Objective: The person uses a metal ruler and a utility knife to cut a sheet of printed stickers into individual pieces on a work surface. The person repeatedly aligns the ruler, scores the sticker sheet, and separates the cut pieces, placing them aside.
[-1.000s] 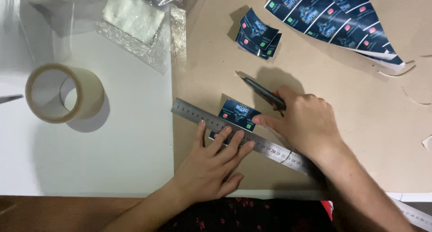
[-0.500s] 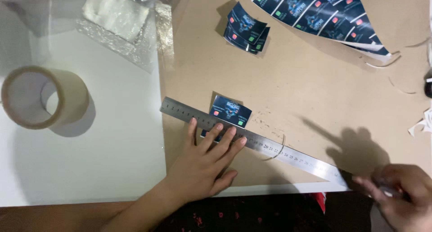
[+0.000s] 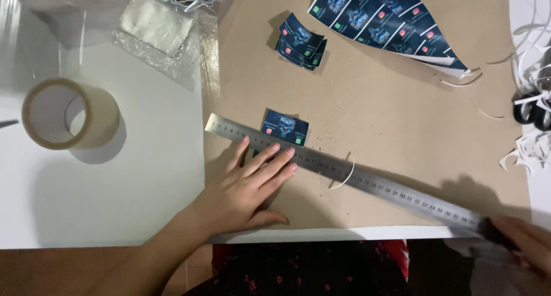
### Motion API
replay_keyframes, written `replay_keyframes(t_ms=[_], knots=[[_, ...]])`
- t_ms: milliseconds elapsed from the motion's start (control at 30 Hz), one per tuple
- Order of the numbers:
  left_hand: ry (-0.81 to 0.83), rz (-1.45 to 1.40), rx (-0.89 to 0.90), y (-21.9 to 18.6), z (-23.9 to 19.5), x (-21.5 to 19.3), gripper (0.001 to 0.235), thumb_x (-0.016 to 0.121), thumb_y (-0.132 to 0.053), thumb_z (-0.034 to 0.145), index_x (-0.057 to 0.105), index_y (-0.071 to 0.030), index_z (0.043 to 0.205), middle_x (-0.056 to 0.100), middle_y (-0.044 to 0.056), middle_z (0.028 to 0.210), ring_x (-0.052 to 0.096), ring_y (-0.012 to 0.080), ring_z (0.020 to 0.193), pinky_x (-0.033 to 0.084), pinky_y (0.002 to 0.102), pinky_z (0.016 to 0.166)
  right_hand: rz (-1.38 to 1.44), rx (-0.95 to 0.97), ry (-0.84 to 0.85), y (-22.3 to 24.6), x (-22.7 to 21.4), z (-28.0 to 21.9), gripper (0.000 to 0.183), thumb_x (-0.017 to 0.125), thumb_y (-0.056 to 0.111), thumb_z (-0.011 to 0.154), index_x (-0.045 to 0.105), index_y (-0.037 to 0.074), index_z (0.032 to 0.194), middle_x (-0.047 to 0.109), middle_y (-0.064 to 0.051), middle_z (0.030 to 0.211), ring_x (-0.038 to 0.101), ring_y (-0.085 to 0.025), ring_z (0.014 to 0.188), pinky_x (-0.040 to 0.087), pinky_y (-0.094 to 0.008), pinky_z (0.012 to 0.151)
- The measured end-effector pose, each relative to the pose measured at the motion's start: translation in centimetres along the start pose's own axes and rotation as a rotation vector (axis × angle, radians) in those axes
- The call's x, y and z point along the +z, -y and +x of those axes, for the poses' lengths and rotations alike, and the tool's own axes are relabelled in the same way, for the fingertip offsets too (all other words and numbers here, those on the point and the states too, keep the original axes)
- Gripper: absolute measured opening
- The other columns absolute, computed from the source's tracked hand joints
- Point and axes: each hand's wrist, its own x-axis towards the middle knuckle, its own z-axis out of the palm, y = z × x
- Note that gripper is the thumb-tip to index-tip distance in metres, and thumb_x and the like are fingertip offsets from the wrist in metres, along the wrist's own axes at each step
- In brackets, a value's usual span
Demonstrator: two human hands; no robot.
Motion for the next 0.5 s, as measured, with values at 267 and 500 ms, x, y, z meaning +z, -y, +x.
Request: replay_keyframes(t_ms=[267,500], knots=[[0.013,-0.018,-0.051,0.8,2.9,0.3,0.088,0.037,-0.073,0.093,0.046,-0.005,0.148,0.040,0.018,0.158,0.037,0.0377,0.146,0.013,0.069,0.118,-0.945,-0.446,0.257,-0.1,-4.9,10.7,0.082,0.087,0.025,0.053,0.068,-0.003,0.128,0.067,-0.023,0.133,0.058,-0.037,0.133,0.042,-0.049,0.118],[0.040,0.000,-0.127,-0.1,3.5,0.8,0.098,0.048,-0.078,0.086,0.040,-0.005,0.151,0.042,0.015,0.158,0.034,0.0372,0.148,0.012,0.072,0.116,-0.877,-0.750,0.593,14.3,16.0,10.8,0.027,0.056,0.018,0.096,0.057,0.007,0.120,0.067,-0.006,0.115,0.070,-0.019,0.079,0.056,-0.033,0.058]])
